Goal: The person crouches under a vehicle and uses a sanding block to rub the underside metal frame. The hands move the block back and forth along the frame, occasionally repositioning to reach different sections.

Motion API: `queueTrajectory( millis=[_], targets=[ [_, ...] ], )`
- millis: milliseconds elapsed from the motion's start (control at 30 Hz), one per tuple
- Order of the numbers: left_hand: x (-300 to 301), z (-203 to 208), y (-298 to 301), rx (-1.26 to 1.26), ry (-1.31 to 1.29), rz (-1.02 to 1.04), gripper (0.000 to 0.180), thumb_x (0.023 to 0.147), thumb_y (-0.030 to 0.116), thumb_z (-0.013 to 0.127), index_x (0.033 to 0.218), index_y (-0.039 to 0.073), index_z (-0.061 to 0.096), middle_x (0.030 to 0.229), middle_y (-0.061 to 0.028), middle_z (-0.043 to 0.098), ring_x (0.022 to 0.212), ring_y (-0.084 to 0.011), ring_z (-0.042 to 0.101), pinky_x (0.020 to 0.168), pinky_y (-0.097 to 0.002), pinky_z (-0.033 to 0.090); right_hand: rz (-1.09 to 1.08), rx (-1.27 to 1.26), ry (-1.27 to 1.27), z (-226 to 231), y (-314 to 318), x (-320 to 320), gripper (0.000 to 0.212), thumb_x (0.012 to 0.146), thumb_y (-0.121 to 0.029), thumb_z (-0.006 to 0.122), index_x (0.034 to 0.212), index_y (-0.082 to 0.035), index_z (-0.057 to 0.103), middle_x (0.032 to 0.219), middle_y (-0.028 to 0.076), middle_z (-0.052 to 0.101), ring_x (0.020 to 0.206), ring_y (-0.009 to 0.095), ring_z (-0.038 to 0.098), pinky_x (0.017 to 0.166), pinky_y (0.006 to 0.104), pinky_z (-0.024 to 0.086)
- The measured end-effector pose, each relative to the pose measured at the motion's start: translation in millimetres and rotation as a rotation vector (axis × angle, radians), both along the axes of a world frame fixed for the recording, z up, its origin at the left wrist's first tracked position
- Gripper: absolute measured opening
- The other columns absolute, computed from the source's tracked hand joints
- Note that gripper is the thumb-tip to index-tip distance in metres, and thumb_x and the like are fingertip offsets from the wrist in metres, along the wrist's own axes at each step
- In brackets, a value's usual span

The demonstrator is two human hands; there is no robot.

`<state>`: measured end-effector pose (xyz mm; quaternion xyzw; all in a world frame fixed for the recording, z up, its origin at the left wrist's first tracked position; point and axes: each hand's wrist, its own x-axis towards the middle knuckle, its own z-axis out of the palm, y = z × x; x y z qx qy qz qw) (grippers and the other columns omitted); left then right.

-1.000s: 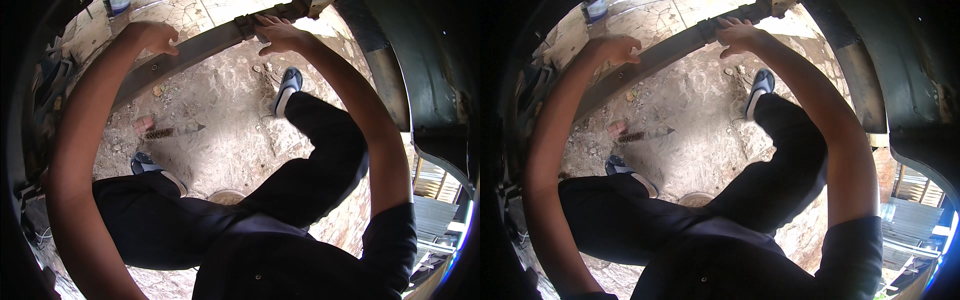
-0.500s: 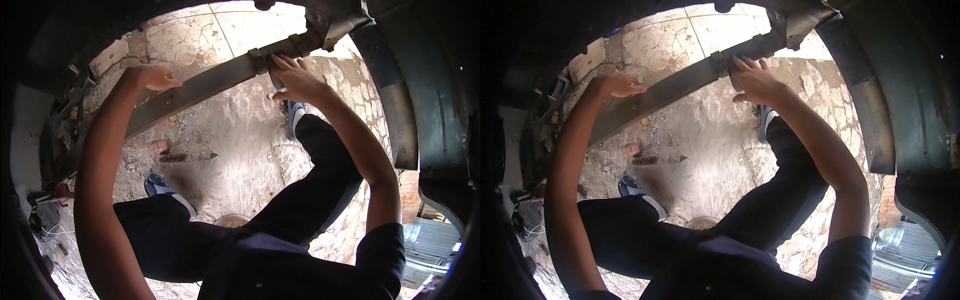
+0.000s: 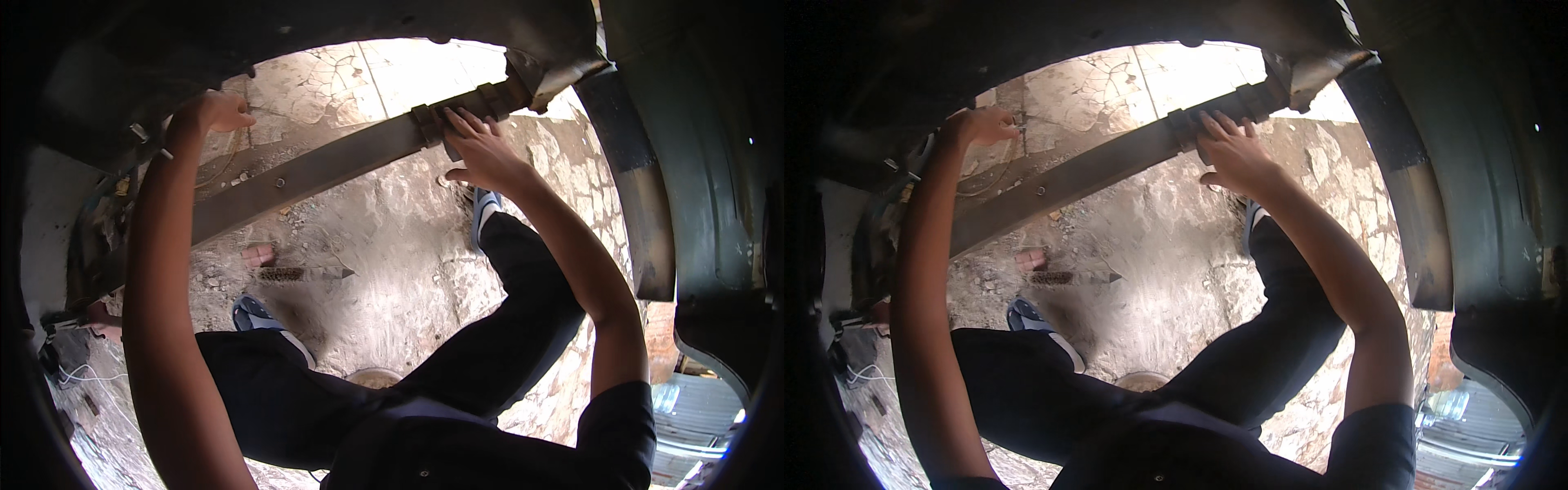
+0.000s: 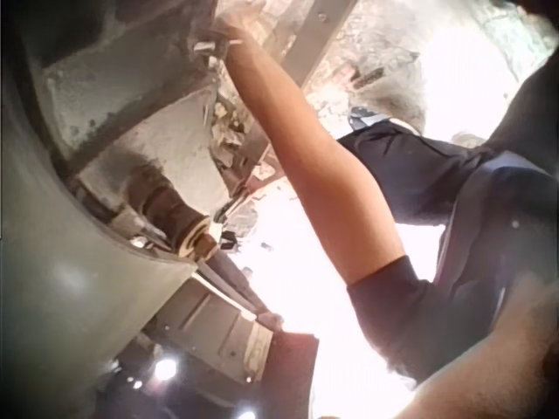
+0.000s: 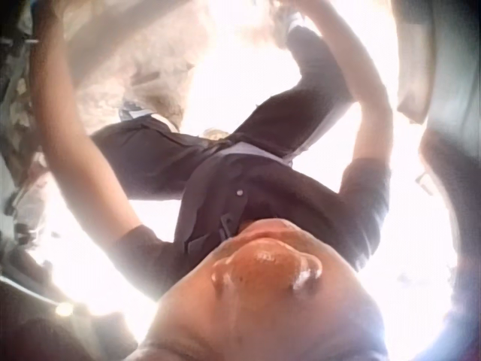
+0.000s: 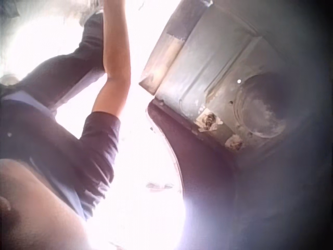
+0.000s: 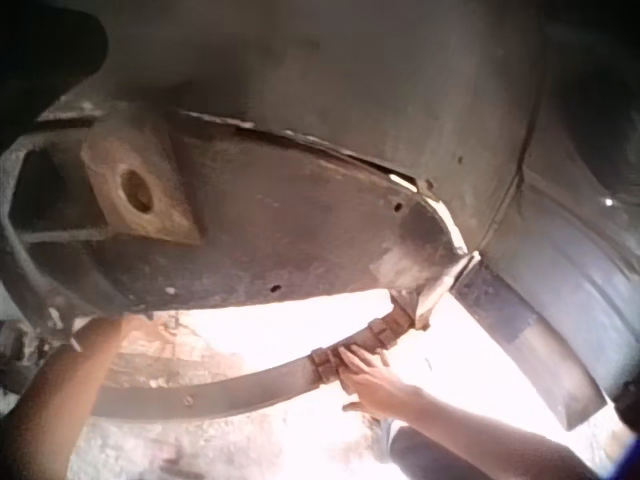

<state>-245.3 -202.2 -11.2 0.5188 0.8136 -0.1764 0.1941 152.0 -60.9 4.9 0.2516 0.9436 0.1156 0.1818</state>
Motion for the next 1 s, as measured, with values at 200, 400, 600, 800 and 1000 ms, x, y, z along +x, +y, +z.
queueTrajectory(
  millis=[200, 400, 600, 800, 1000],
  targets=[
    [-14.4, -5.2, -9.5, -0.061, 0.086, -0.010, 0.057, 0.089, 0.052, 0.058, 0.134, 0.017, 0.057, 0.136, -0.0124, 0.057, 0.126, -0.0320, 0.054, 0.103, -0.0428, 0.044, -0.059, 0.019, 0.086, -10.8, 2.8, -8.1, 0.093, 0.077, -0.041, 0.079, 0.149, -0.008, 0.031, 0.159, 0.016, 0.020, 0.147, 0.034, 0.020, 0.115, 0.0594, 0.025],
    [-20.7, -4.8, -15.4, 0.010, 0.016, 0.013, 0.055, 0.089, 0.051, 0.059, 0.131, 0.015, 0.059, 0.133, -0.0125, 0.059, 0.123, -0.0314, 0.056, 0.101, -0.0431, 0.045, 0.026, 0.064, 0.069, -6.6, 2.7, -0.8, 0.092, 0.077, -0.038, 0.080, 0.149, -0.009, 0.032, 0.159, 0.014, 0.021, 0.146, 0.034, 0.021, 0.115, 0.0595, 0.026],
    [-25.4, -16.0, -10.8, -0.005, 0.005, -0.022, 0.055, 0.090, 0.051, 0.058, 0.131, 0.014, 0.058, 0.134, -0.0104, 0.059, 0.124, -0.0304, 0.055, 0.101, -0.0424, 0.045, -0.014, 0.032, 0.152, -12.7, 17.9, -16.0, 0.092, 0.075, -0.037, 0.081, 0.149, -0.011, 0.033, 0.159, 0.014, 0.022, 0.146, 0.034, 0.022, 0.115, 0.0586, 0.025],
    [-23.9, -21.8, -11.8, -0.018, 0.002, 0.012, 0.055, 0.091, 0.050, 0.059, 0.134, 0.016, 0.055, 0.138, -0.0092, 0.056, 0.126, -0.0299, 0.054, 0.102, -0.0427, 0.044, 0.052, 0.047, 0.065, -4.8, 13.2, -1.8, 0.097, 0.074, -0.037, 0.082, 0.151, -0.011, 0.030, 0.158, 0.014, 0.024, 0.145, 0.035, 0.024, 0.116, 0.0570, 0.026],
    [-27.5, -20.5, -7.2, -0.036, -0.039, 0.039, 0.055, 0.091, 0.049, 0.059, 0.133, 0.014, 0.056, 0.138, -0.0105, 0.056, 0.126, -0.0296, 0.054, 0.102, -0.0430, 0.044, 0.058, 0.061, 0.141, -11.6, 27.6, -19.3, 0.096, 0.072, -0.037, 0.083, 0.149, -0.010, 0.033, 0.155, 0.015, 0.029, 0.144, 0.034, 0.028, 0.115, 0.0566, 0.028]
  ],
)
